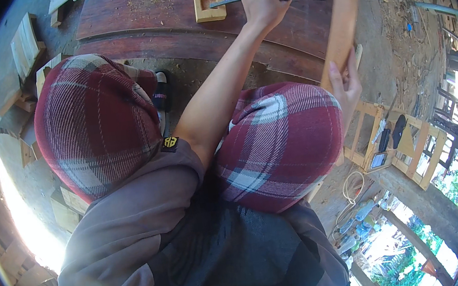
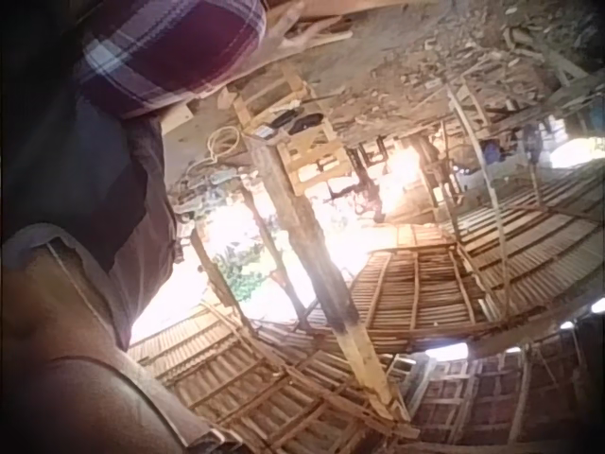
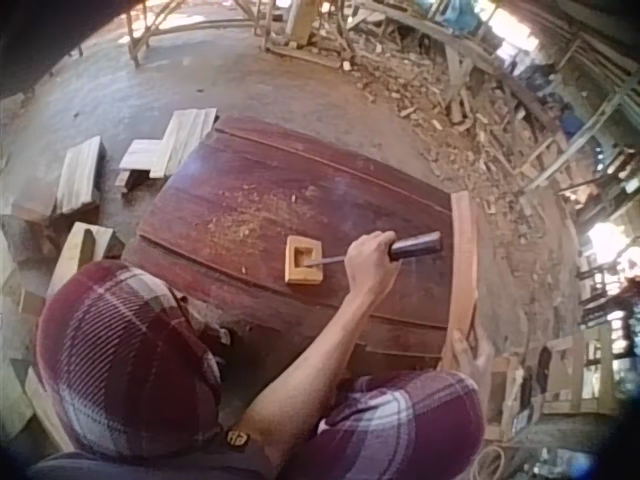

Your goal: Chisel a square hole into a piece of wood using a hammer and chisel.

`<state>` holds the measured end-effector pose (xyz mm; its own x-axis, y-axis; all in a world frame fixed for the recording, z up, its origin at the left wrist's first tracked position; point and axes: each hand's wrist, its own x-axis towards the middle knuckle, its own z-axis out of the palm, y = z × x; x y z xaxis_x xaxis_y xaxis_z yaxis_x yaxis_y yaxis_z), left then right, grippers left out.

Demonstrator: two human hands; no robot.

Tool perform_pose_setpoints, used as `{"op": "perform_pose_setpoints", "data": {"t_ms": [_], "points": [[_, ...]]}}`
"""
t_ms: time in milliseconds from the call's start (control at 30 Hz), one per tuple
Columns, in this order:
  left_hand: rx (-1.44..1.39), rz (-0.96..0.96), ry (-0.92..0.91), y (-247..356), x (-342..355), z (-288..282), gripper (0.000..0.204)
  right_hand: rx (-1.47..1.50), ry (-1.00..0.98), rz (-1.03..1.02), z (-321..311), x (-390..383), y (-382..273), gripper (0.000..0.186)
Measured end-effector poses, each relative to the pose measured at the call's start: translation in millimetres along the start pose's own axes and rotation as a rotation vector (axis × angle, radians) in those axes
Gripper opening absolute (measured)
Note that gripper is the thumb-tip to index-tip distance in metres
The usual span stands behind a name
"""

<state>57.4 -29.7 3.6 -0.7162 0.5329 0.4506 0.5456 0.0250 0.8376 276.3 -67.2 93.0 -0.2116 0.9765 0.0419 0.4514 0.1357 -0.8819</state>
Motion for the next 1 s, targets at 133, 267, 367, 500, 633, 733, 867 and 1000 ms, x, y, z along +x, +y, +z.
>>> {"op": "perform_pose_setpoints", "data": {"t_ms": [133, 267, 367, 500, 633, 733, 867, 1000], "points": [[0.022, 0.007, -0.008, -3.5, 0.8, -2.8, 0.016, 0.476, 0.230, 0.162, 26.1, -21.9, -38.6, 0.061], [0.066, -0.010, -0.065, -7.2, -6.9, 1.2, 0.017, -0.127, -0.073, 0.002, 27.7, -10.5, -18.1, 0.066], [0.101, -0.012, -0.054, -9.5, -2.1, 0.2, 0.018, -0.074, -0.011, 0.110, 20.6, -9.1, -27.2, 0.064], [0.048, -0.010, 0.042, -10.2, 4.6, -2.6, 0.018, 0.356, 0.185, 0.284, 15.4, -10.9, -40.9, 0.065], [0.080, -0.064, -0.053, -7.8, 2.0, -4.3, 0.015, -0.092, -0.109, 0.124, 27.7, -5.4, -11.7, 0.065], [0.069, -0.009, 0.008, -9.3, -0.9, -7.7, 0.016, -0.072, 0.060, 0.017, 21.4, 2.6, 1.2, 0.066], [0.079, -0.011, -0.006, -11.9, 0.6, -5.8, 0.016, 0.364, 0.216, 0.268, 20.3, -13.0, -40.6, 0.068], [0.109, -0.015, -0.093, -12.1, -9.2, -1.6, 0.018, -0.173, -0.131, 0.024, 31.7, -1.9, -5.8, 0.069]]}}
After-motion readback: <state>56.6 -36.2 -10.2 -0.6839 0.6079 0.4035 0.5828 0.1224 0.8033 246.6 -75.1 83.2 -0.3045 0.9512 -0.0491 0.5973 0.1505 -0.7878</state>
